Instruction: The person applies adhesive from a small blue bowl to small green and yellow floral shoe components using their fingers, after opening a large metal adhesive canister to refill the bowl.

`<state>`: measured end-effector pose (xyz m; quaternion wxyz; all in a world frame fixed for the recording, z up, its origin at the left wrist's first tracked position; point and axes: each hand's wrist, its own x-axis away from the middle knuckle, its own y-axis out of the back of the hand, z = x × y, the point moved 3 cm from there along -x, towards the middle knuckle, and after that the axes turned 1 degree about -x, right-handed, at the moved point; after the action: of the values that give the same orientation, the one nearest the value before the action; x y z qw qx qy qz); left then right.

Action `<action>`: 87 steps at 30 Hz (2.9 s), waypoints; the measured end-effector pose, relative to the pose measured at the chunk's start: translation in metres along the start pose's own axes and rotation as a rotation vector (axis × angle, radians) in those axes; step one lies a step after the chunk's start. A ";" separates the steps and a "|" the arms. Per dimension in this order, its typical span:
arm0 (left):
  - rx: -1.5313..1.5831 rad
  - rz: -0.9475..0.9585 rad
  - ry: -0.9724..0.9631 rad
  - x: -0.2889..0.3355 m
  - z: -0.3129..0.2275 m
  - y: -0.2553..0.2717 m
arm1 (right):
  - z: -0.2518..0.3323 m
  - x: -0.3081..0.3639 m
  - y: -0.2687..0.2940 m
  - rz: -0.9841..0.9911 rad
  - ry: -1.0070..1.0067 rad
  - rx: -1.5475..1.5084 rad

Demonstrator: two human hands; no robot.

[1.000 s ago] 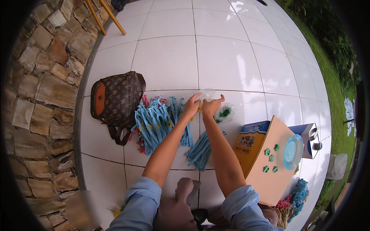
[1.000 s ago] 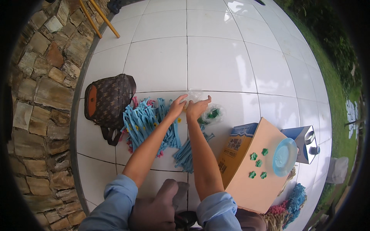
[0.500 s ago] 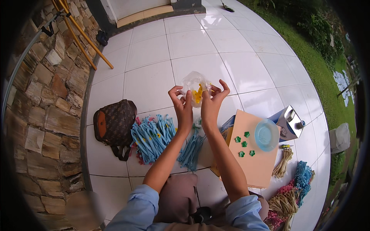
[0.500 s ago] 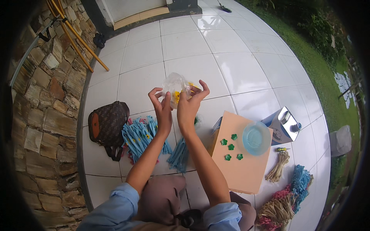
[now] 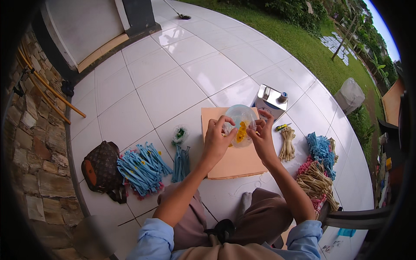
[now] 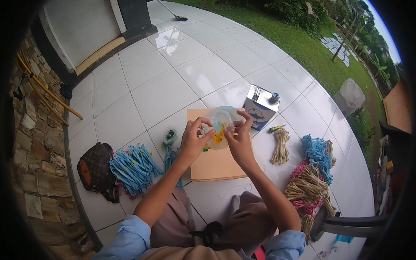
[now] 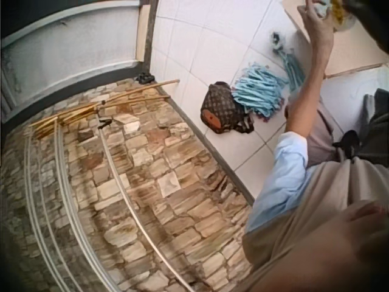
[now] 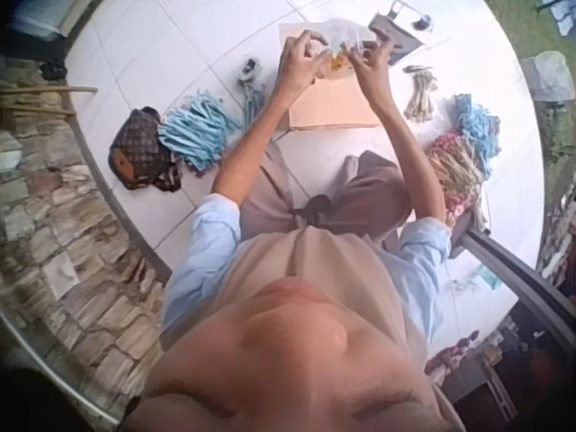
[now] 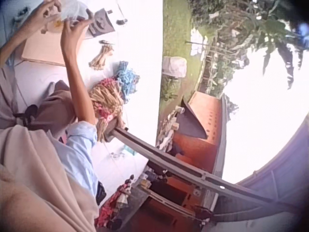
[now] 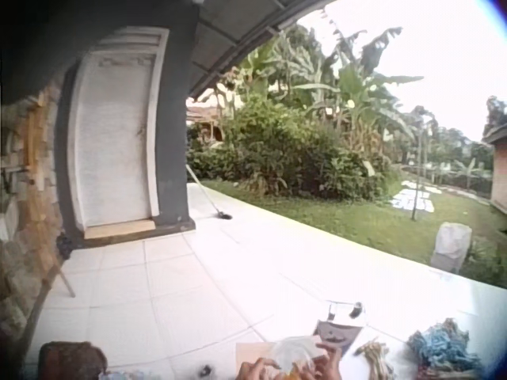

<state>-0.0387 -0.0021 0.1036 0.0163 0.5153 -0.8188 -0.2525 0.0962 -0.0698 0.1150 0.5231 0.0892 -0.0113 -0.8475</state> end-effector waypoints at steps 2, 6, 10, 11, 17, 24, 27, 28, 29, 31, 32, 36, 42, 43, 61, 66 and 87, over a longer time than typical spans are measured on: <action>0.009 0.123 0.010 0.011 0.004 -0.015 | -0.016 0.018 0.019 -0.004 -0.055 0.045; -0.123 0.350 0.051 0.029 0.017 -0.041 | -0.046 0.041 0.042 0.096 -0.155 0.322; -0.254 0.385 0.021 0.030 0.021 -0.047 | -0.036 0.051 0.040 0.162 0.085 0.595; -0.269 0.381 0.008 0.029 0.021 -0.047 | -0.027 0.052 0.037 0.124 0.165 0.713; -0.275 0.384 0.082 0.022 0.022 -0.055 | -0.019 0.051 0.027 0.189 0.344 0.779; -0.294 0.365 0.107 0.032 0.038 -0.074 | -0.067 0.045 0.035 0.170 0.322 0.924; -0.336 0.353 0.019 0.032 0.038 -0.075 | -0.060 0.040 0.029 0.199 0.350 1.021; -0.333 0.348 0.012 0.034 0.038 -0.076 | -0.058 0.041 0.026 0.236 0.390 1.103; -0.330 0.344 0.005 0.035 0.039 -0.077 | -0.060 0.039 0.025 0.248 0.408 1.124; -0.326 0.341 0.008 0.033 0.042 -0.078 | -0.058 0.036 0.026 0.287 0.406 1.093; -0.321 0.334 0.007 0.031 0.044 -0.078 | -0.058 0.035 0.027 0.324 0.408 1.064; -0.262 0.394 0.089 0.026 0.043 -0.070 | -0.065 0.035 0.025 0.387 0.382 1.067; -0.249 0.459 0.084 0.020 0.047 -0.066 | -0.070 0.035 0.021 0.270 0.413 1.111; -0.249 0.478 0.103 0.020 0.047 -0.067 | -0.070 0.035 0.024 0.288 0.363 1.046; -0.263 0.539 0.049 0.019 0.034 -0.052 | -0.071 0.045 0.034 -0.014 0.160 0.416; -0.308 0.552 0.030 0.018 0.028 -0.050 | -0.071 0.044 0.035 -0.054 0.161 0.429; -0.636 0.552 -0.126 0.018 0.018 -0.025 | -0.117 0.034 0.068 -0.082 -0.079 0.372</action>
<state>-0.0317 -0.0187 0.0729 0.1913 0.2295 -0.8069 -0.5095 0.1608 -0.1226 0.0033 0.4617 0.1512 -0.1848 -0.8543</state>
